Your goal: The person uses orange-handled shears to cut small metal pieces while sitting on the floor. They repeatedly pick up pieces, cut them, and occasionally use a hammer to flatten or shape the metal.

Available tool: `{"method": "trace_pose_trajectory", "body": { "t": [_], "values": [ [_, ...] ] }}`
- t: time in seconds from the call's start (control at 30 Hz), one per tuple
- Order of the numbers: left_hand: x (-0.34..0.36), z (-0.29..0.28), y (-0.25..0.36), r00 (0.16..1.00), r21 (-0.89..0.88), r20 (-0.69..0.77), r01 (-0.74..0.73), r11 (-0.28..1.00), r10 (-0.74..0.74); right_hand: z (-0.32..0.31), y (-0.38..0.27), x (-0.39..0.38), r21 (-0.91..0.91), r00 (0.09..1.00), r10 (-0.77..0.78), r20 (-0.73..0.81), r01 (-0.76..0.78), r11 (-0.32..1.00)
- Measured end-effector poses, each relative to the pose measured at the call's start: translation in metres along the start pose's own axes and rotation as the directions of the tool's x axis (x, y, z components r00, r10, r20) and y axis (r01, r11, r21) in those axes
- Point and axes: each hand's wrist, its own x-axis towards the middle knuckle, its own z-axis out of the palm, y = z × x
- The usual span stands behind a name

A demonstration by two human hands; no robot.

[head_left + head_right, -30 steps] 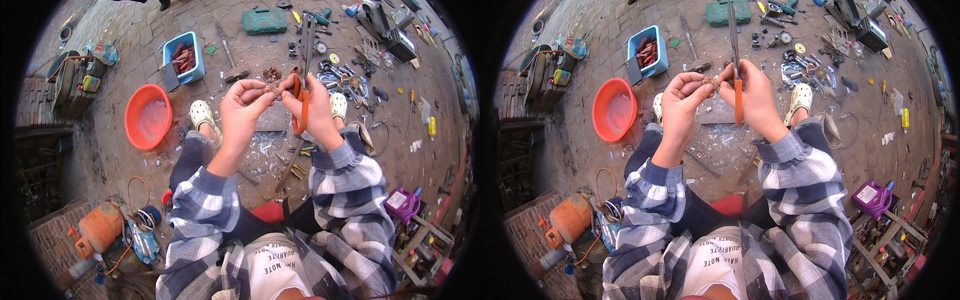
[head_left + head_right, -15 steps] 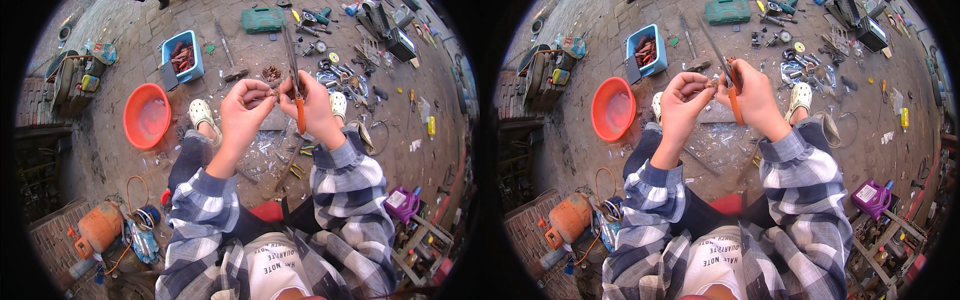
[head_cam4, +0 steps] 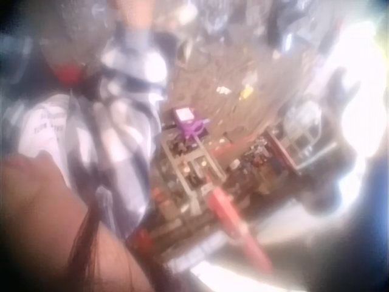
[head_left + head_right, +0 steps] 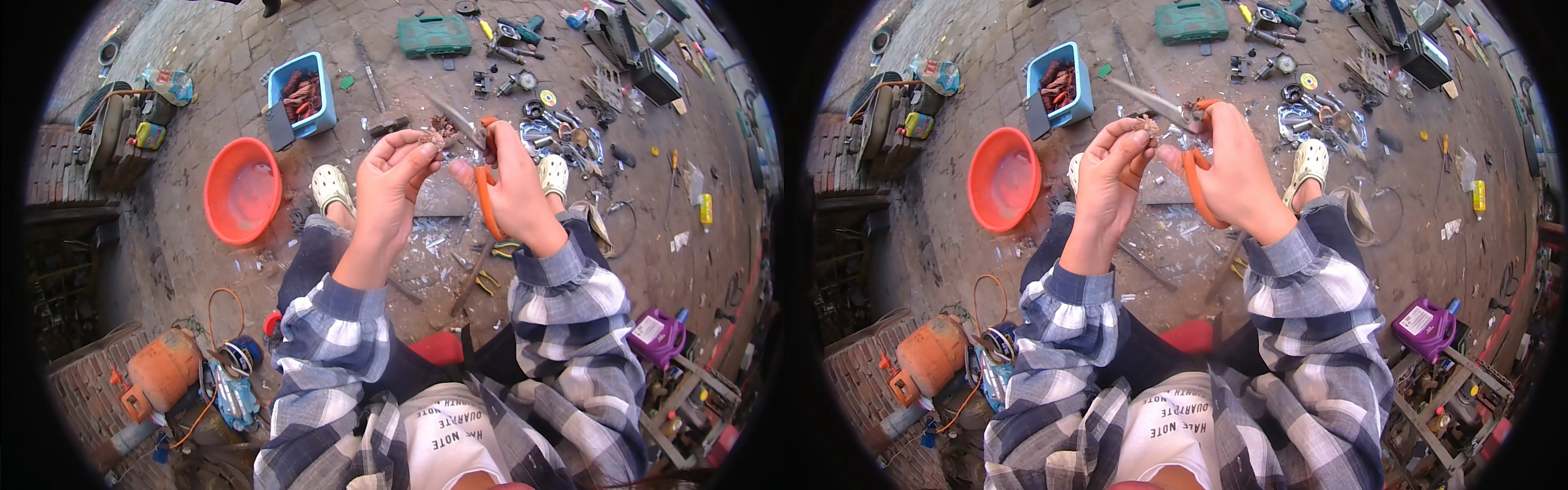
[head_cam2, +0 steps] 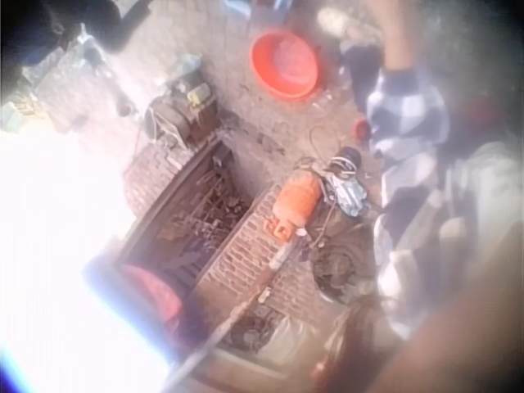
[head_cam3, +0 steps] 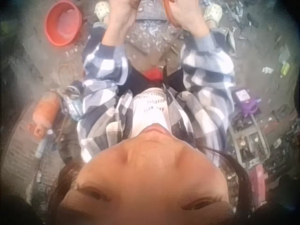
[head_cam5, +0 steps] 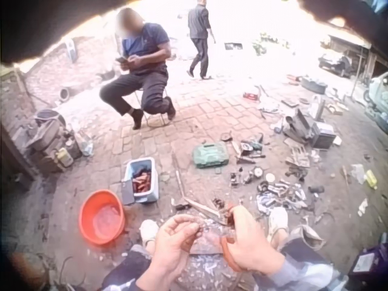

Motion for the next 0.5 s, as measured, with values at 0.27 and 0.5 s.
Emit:
{"method": "trace_pose_trajectory", "body": {
  "t": [0.27,0.5],
  "values": [
    [0.001,0.001,0.001,0.977,0.032,-0.044,-0.206,0.978,0.207,0.01,-0.003,-0.011,-0.305,0.995,-0.098,0.014,0.098,0.947],
    [0.0,0.004,-0.002,0.941,0.136,-0.044,-0.328,0.935,0.336,0.015,-0.007,-0.011,-0.311,0.997,-0.081,-0.011,0.074,0.948]
  ]
}}
